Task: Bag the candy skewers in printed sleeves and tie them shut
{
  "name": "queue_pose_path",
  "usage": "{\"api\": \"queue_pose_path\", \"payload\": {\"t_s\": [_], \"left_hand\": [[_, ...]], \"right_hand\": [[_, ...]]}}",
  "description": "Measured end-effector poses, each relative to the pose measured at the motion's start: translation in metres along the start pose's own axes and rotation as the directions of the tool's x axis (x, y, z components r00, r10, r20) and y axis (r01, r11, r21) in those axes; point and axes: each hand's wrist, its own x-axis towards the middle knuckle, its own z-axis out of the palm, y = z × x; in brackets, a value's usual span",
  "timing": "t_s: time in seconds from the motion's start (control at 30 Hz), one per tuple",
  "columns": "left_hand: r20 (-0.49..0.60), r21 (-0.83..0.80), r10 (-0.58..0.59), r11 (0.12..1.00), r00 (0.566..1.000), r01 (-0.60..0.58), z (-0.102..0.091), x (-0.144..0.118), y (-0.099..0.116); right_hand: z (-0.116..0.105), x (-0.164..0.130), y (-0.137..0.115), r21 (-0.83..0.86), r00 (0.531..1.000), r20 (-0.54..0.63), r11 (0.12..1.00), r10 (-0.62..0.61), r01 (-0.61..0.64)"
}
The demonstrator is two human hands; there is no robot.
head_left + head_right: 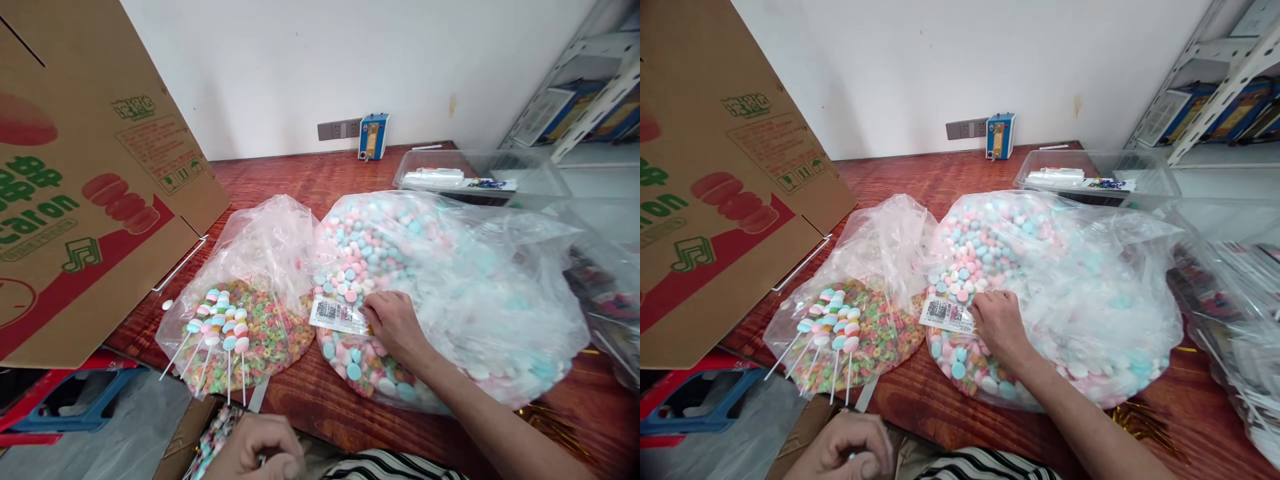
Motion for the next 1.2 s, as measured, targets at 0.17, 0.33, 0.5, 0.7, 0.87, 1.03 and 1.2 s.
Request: {"api": "queue_pose_path", "payload": {"t_s": [0.17, 0.33, 0.5, 0.7, 0.87, 1.03, 1.2], "left_hand": [[0.211, -0.444, 0.091, 0.896, 0.973, 0.013, 0.060, 0.066, 0.048], [0.093, -0.873, 0.258, 0.485, 0.962, -0.045, 0.102, 0.131, 0.058], [-0.118, -0.980, 0.330, 0.113, 0.937, -0.163, 0.101, 0.154, 0.080], [-0.308, -0.937, 0.009, 0.171, 0.951, -0.305, 0.111, 0.152, 0.092], [-0.435, -0.833, -0.035, 0.396, 0.900, -0.387, 0.121, 0.144, 0.098], [-0.479, -0.806, -0.077, 0.434, 0.874, -0.403, 0.125, 0.144, 0.099], [-0.459, -0.829, -0.088, 0.401, 0.884, -0.390, 0.127, 0.148, 0.093]], "right_hand": [[-0.017, -0.001, 0.000, 0.047, 0.973, -0.189, 0.988, -0.134, 0.145], [-0.064, -0.006, -0.007, 0.337, 0.977, -0.182, 0.927, -0.108, 0.165], [-0.106, -0.024, -0.003, 0.528, 0.998, 0.064, 0.847, 0.025, -0.055], [-0.090, -0.049, 0.001, 0.835, 0.932, 0.097, 0.481, 0.349, -0.268], [-0.083, -0.071, -0.008, 0.783, 0.896, 0.067, 0.533, 0.440, -0.320], [-0.086, -0.083, -0.010, 0.503, 0.904, -0.079, 0.800, 0.419, -0.327], [-0.078, -0.083, -0.008, 0.396, 0.919, -0.179, 0.881, 0.352, -0.260]]}}
